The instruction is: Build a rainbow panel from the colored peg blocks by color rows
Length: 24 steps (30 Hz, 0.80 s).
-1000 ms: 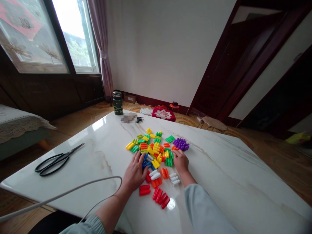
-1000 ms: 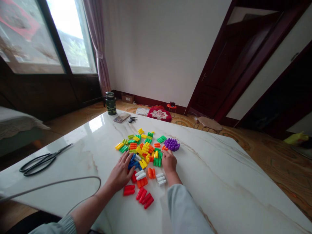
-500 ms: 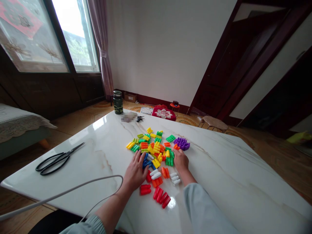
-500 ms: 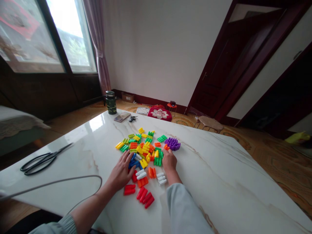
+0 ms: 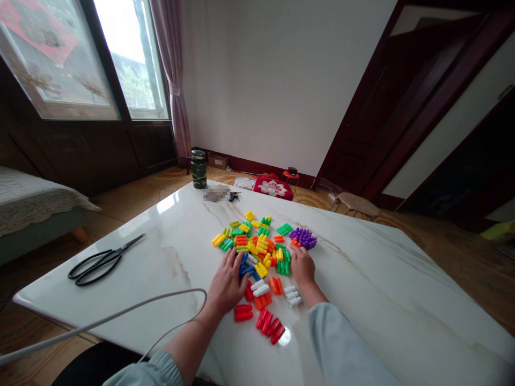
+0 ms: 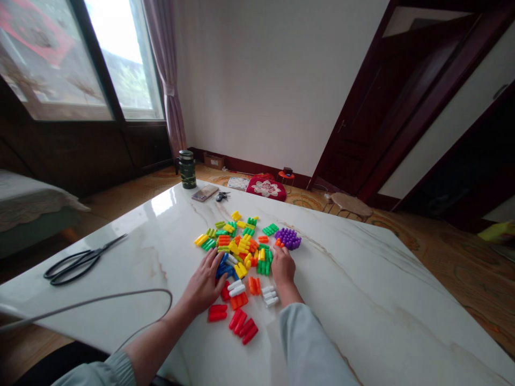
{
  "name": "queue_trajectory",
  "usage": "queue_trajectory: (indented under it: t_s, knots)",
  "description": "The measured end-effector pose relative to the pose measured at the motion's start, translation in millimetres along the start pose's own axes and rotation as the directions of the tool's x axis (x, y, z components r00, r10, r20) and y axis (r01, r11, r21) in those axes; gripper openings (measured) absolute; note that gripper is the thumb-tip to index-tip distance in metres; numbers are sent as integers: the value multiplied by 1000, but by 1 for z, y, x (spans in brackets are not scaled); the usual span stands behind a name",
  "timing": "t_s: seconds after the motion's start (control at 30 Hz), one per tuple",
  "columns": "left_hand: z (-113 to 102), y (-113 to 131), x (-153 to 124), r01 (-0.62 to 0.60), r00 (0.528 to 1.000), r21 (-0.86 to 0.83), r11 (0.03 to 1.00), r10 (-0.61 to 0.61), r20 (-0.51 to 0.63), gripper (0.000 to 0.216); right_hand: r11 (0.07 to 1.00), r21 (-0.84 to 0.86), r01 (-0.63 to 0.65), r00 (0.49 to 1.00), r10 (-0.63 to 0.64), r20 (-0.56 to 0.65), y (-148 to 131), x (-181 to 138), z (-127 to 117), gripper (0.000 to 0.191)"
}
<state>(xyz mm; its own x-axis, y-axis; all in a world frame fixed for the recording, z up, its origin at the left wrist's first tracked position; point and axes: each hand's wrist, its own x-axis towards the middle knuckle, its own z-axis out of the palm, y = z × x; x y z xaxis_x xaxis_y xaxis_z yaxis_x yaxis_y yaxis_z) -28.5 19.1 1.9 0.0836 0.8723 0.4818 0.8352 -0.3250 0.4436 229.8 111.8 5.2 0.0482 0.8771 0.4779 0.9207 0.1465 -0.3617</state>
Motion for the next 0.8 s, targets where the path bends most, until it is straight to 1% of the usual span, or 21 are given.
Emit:
queue_trajectory:
  t_s: [0.07, 0.1, 0.13, 0.2, 0.27, 0.33, 0.37, 0.4, 0.47, 0.53, 0.6, 0.73, 0.8]
  knots:
    - [0, 0, 0, -6, 1000, -4, 1000, 6, -6, 55, 990, 134, 45, 997, -37, -64, -6, 3, -2, 36]
    - [0, 0, 0, -9, 1000, -4, 1000, 9, -9, 55, 978, 197, 74, 996, -61, -71, -11, 6, -2, 34]
    - [0, 0, 0, -11, 1000, -4, 1000, 11, -10, 55, 963, 247, 103, 994, -92, -54, -17, 10, -2, 32]
    - [0, 0, 0, -12, 1000, -2, 1000, 12, -12, 55, 947, 289, 140, 987, -157, 37, -33, 18, -1, 30]
    - [1, 0, 0, -12, 1000, -4, 1000, 12, -10, 55, 962, 235, 140, 971, -179, 157, -48, 27, 1, 39]
    - [1, -1, 0, -8, 1000, -4, 1000, 8, -5, 56, 985, 124, 120, 954, -149, 261, -62, 33, 3, 49]
    - [2, -1, 0, -6, 1000, -2, 1000, 6, -2, 56, 991, 73, 112, 946, -129, 299, -67, 35, 3, 50]
    - [2, -1, -1, -5, 1000, -1, 1000, 5, 1, 56, 993, 36, 111, 939, -117, 324, -71, 36, 3, 49]
    - [3, -2, -1, -1, 1000, -1, 1000, 1, -2, 57, 991, 9, 130, 933, -126, 337, -75, 36, 2, 45]
    - [3, -2, -1, -5, 1000, -5, 1000, 5, -12, 56, 988, 25, 150, 940, -150, 306, -77, 33, 0, 44]
    - [3, -2, -1, -8, 1000, -10, 1000, 7, -20, 56, 985, 73, 158, 957, -170, 235, -75, 29, -1, 42]
    - [1, -1, 0, 7, 1000, -4, 1000, -7, -1, 55, 941, 281, 191, 979, -204, 16, -61, 18, -5, 31]
    - [0, 0, 1, 17, 1000, 4, 1000, -17, 15, 56, 916, 353, 193, 981, -180, -71, -47, 13, -9, 32]
